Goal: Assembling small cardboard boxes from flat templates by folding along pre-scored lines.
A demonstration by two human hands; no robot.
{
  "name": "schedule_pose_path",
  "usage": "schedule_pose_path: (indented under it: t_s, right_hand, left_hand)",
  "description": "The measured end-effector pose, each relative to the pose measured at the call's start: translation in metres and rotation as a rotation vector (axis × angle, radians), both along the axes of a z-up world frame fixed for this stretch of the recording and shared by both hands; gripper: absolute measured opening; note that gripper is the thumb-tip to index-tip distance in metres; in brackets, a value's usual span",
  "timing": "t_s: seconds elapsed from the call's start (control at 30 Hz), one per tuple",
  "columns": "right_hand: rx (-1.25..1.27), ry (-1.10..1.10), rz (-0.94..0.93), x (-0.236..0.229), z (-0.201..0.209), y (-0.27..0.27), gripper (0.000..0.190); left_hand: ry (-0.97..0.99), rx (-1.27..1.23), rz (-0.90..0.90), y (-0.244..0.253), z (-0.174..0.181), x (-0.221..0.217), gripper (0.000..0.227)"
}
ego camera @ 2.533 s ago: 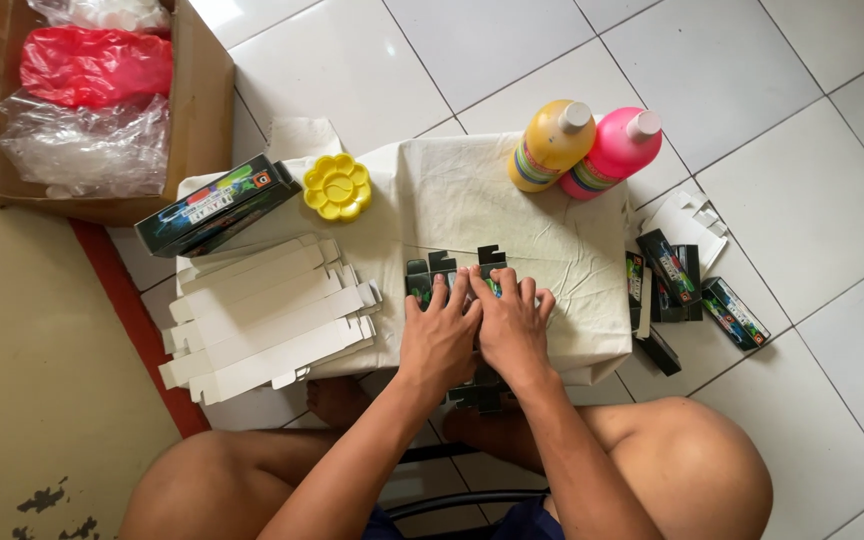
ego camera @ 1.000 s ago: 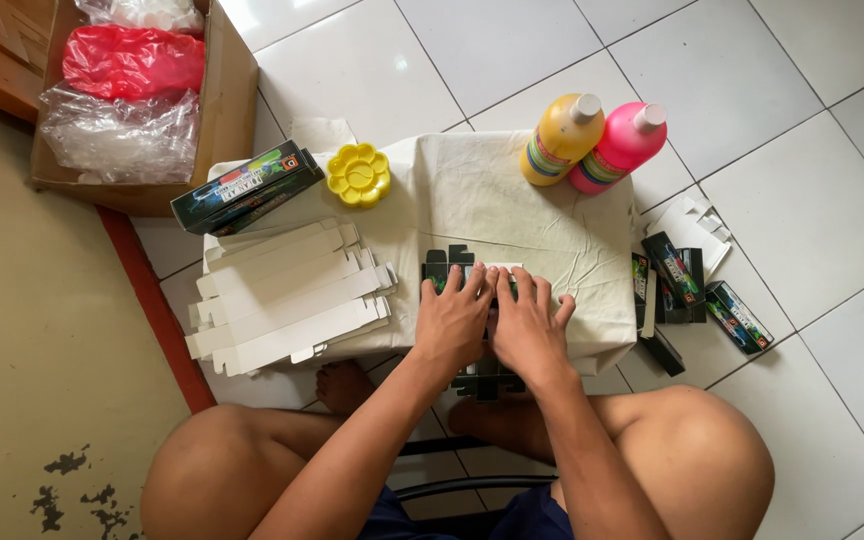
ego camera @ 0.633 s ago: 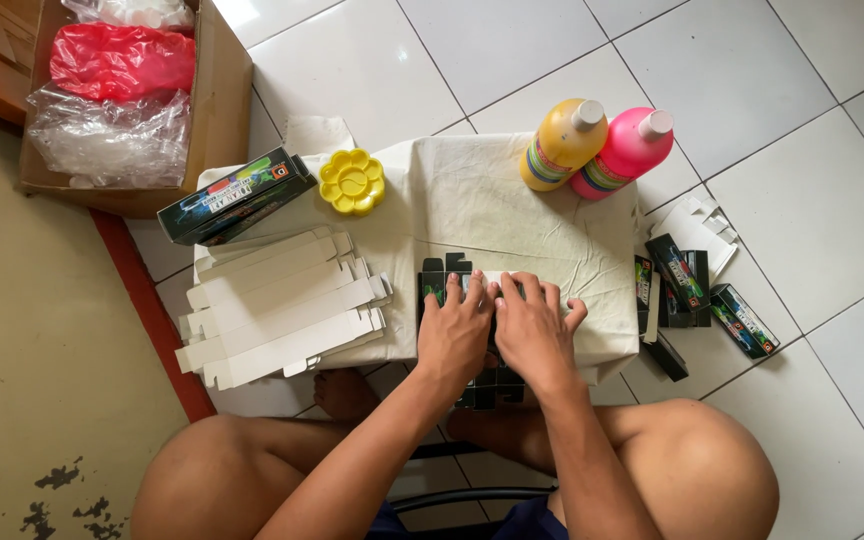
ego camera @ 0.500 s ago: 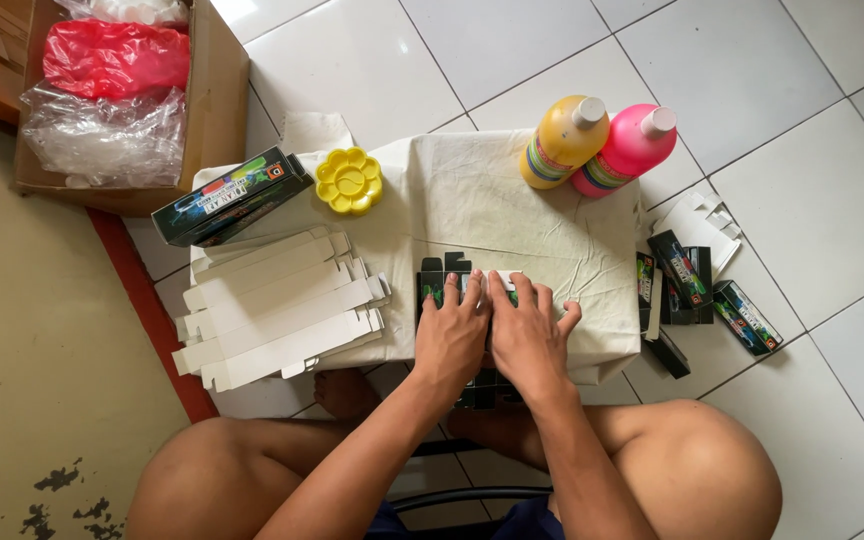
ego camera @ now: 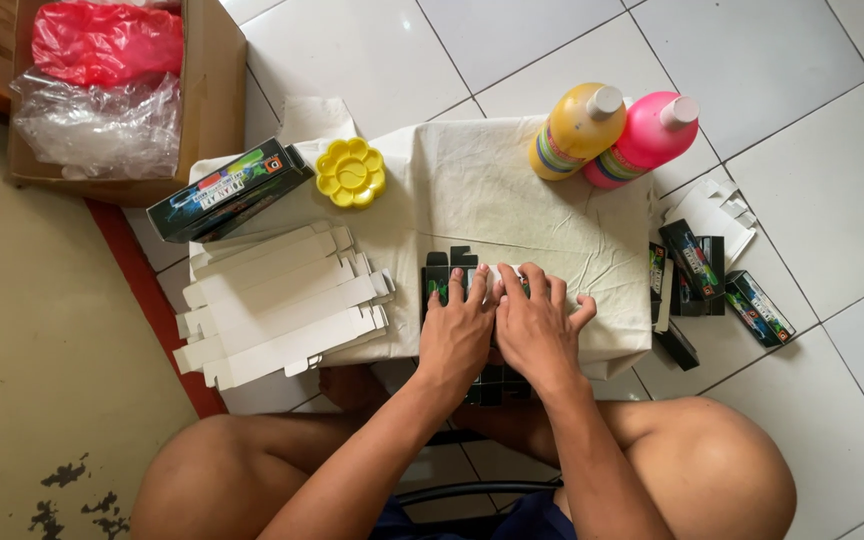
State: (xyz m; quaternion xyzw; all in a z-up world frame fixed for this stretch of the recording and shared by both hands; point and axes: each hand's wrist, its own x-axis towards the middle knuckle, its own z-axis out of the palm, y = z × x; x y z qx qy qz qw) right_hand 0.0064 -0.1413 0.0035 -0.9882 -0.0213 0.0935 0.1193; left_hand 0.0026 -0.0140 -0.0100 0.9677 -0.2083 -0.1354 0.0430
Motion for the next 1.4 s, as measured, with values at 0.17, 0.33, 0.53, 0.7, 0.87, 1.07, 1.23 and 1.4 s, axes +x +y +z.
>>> schedule_pose_path:
  t_s: [0.17, 0.33, 0.53, 0.7, 0.87, 1.07, 1.23, 1.4]
  right_hand:
    - [-0.002, -0.027, 0.007, 0.000, 0.005, 0.002, 0.048]
    - [-0.005, -0.033, 0.016, -0.003, -0.001, 0.004, 0.053]
    - [-0.016, -0.032, 0.032, 0.003, 0.000, 0.001, 0.042]
    - [-0.038, -0.038, 0.057, -0.006, -0.003, 0.008, 0.040]
    - [-0.012, -0.148, 0.053, 0.001, -0.009, 0.002, 0.033]
    - [-0.010, -0.093, 0.068, 0.007, -0.022, -0.009, 0.033]
    - [-0.029, 0.117, 0.162, 0.007, 0.003, -0.016, 0.057]
    - [-0.040, 0.054, 0.183, 0.009, 0.022, -0.010, 0.054]
  left_hand:
    - [-0.023, -0.008, -0.002, -0.002, 0.001, 0.002, 0.062]
    - [-0.013, 0.017, 0.007, -0.001, -0.013, -0.002, 0.061]
    - [-0.018, 0.054, -0.033, -0.006, -0.011, 0.000, 0.087]
    - [-0.003, 0.065, -0.031, -0.005, -0.009, -0.009, 0.083]
    - [0.015, 0.118, -0.044, -0.005, -0.014, -0.012, 0.108]
    - [0.037, 0.152, -0.039, -0.007, -0.002, -0.014, 0.113]
    - [0.072, 0.101, -0.065, 0.007, 0.012, -0.023, 0.102]
    - [0.036, 0.003, -0.140, 0.017, 0.021, -0.032, 0.097]
